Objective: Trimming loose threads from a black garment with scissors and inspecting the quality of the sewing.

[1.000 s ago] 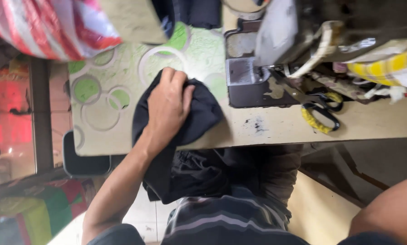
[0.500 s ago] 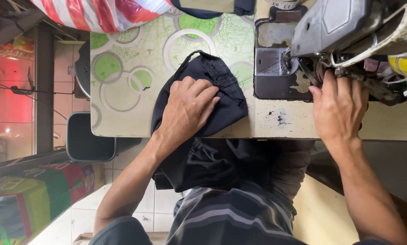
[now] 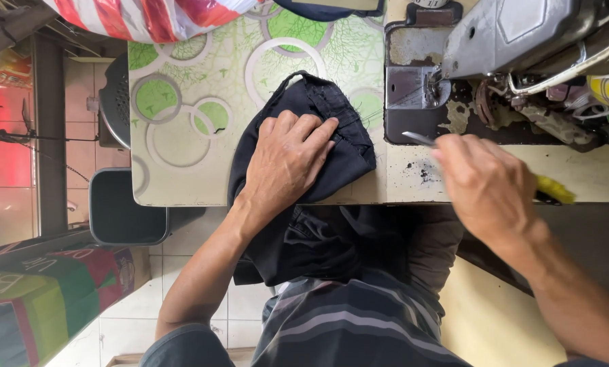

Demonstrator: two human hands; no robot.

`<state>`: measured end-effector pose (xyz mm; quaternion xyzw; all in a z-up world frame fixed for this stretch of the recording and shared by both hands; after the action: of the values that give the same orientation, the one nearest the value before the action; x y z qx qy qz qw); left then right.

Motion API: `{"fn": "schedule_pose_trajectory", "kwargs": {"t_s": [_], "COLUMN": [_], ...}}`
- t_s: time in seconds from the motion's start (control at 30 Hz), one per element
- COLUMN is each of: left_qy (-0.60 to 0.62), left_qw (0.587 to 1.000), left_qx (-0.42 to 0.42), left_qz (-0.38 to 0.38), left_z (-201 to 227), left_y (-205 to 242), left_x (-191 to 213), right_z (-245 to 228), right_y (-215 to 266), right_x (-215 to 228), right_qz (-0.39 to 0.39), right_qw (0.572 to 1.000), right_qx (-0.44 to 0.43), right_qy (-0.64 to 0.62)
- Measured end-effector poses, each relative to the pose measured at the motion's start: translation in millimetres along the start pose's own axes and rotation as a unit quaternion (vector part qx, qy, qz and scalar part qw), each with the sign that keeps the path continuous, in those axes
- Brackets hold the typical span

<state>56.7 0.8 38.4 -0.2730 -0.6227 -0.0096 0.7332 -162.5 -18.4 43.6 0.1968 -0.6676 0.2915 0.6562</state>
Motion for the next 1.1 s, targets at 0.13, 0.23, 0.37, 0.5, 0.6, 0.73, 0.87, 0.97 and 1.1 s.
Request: {"fn": "schedule_pose_trajectory", "kwargs": {"t_s": [0.13,0.23,0.37,0.5,0.6,0.73,0.87,0.97,1.1], "left_qy": [0.041,0.054,0.061,0.068,0.070,0.081,0.081,0.088,0.089], "left_qw": [0.999,0.998,0.998,0.997,0.997,0.996,0.996,0.996,0.995], "left_qx": [0.010,0.011,0.012,0.014,0.013,0.014,0.015,0.015,0.011], "left_qz": [0.017,0.023,0.022,0.022,0.021,0.025,0.028,0.031,0.035], "left_z": [-5.2,-5.6,-6.4,-7.7,-7.8,-8.3,-8.8,-10.0,-10.6], "left_y": [3.1,2.0,2.1,3.2,4.4,3.6,4.7,4.9,5.5], "left_x": [-6.4,-1.3,-0.3,-2.7,-3.3,-2.7,-5.5,-6.2,-5.9], "right_z": [-21.1,-36.5,-47.5,-53.6,-48.5,-40.5,-45.8,-46.1,-42.4], "right_y": [-24.6,-50.0,-59.7,-61.8,-60.3,-63.6,-75.8,-81.1,-94.9], "right_x": [-14.0,-14.9,-29.2,-29.5,-23.0,-20.6,-32.0,-30.4,-0.5], "right_qz": [-0.017,-0.029,-0.053,-0.068,-0.087,-0.061,-0.053,-0.039,-0.004], "right_qw": [1.000,0.999,0.998,0.996,0.992,0.993,0.996,0.998,0.992], "right_qx": [-0.018,-0.037,-0.045,-0.059,-0.086,-0.097,-0.069,-0.050,-0.080], "right_qy": [0.003,-0.013,0.011,0.014,-0.014,0.019,0.009,0.014,-0.094]}}
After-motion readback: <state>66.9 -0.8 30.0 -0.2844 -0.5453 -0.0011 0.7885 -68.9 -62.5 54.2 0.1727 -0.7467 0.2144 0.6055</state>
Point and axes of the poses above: each hand's wrist, its own y-axis away from the middle knuckle, its own x-axis out of the back of the hand, z = x × y, the point moved 9 cm from there along -y, towards the middle knuckle, and after that the axes turned 6 degrees about -y, right-handed, at the moved point
